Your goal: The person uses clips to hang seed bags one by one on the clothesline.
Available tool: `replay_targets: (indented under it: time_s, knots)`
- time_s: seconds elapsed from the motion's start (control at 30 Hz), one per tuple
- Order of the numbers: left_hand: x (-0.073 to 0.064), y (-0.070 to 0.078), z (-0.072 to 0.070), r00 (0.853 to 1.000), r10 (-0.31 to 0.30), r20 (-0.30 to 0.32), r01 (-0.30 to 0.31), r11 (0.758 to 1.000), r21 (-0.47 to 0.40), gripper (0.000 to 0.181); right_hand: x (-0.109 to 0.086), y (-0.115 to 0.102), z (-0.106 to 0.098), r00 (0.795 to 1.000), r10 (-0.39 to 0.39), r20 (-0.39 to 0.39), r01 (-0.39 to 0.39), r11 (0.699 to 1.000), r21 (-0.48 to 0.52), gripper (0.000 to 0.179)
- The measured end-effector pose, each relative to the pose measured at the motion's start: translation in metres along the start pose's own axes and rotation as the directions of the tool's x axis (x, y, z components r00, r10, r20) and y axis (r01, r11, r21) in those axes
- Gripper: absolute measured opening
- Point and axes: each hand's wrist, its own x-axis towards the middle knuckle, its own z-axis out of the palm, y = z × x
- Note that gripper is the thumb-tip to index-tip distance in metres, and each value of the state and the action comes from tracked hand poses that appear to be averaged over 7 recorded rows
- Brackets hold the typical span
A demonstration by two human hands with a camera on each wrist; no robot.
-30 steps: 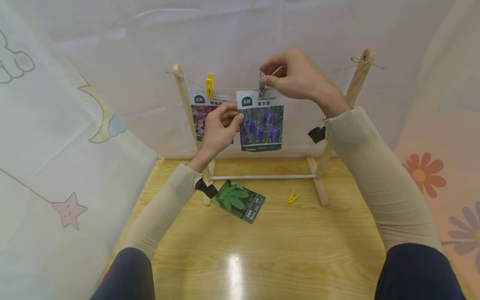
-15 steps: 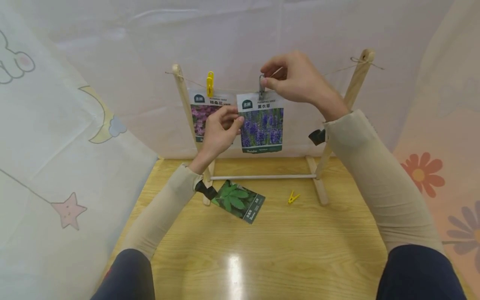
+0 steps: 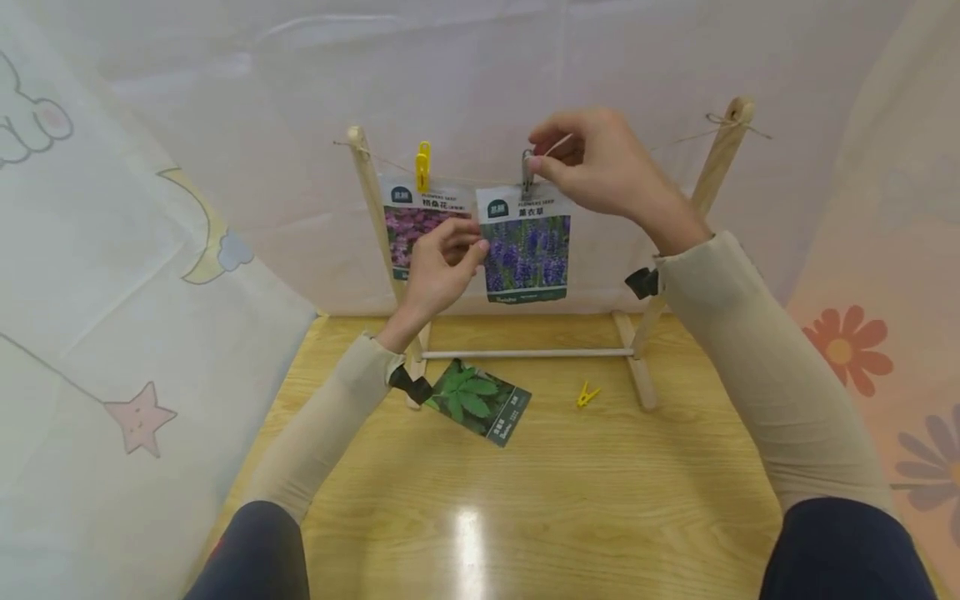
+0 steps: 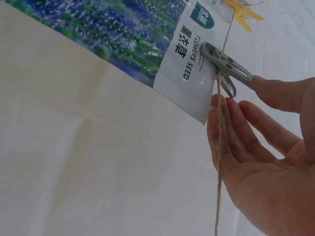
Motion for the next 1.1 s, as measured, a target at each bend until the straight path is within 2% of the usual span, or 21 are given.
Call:
replay_targets:
  time_s: [0.17, 0.53, 0.77, 1.1]
  knots:
    - [-0.004, -0.001, -0.001, 1.000, -0.018, 0.011, 0.019, 0.999, -0.027, 0.027, -0.005, 0.003, 0.002, 0.998, -0.030, -0.052, 0.030, 1.000, -0.006, 0.034]
    - [-0.011, -0.009, -0.004, 1.000, -0.005, 0.017, 0.006, 0.998, -0.058, 0.027, -0.016, 0.008, 0.007, 0.982, -0.051, -0.183, 0.056, 0.998, 0.021, 0.031]
    - [-0.016, -0.014, -0.008, 0.999, -0.012, 0.044, 0.015, 0.998, -0.066, 0.031, -0.022, 0.011, 0.009, 0.975, -0.083, -0.207, 0.092, 0.995, 0.034, 0.026]
    - [-0.025, -0.017, -0.008, 0.998, -0.057, 0.039, 0.059, 0.998, -0.038, 0.033, -0.033, 0.014, 0.014, 0.980, -0.064, -0.189, 0.078, 0.995, 0.067, 0.025]
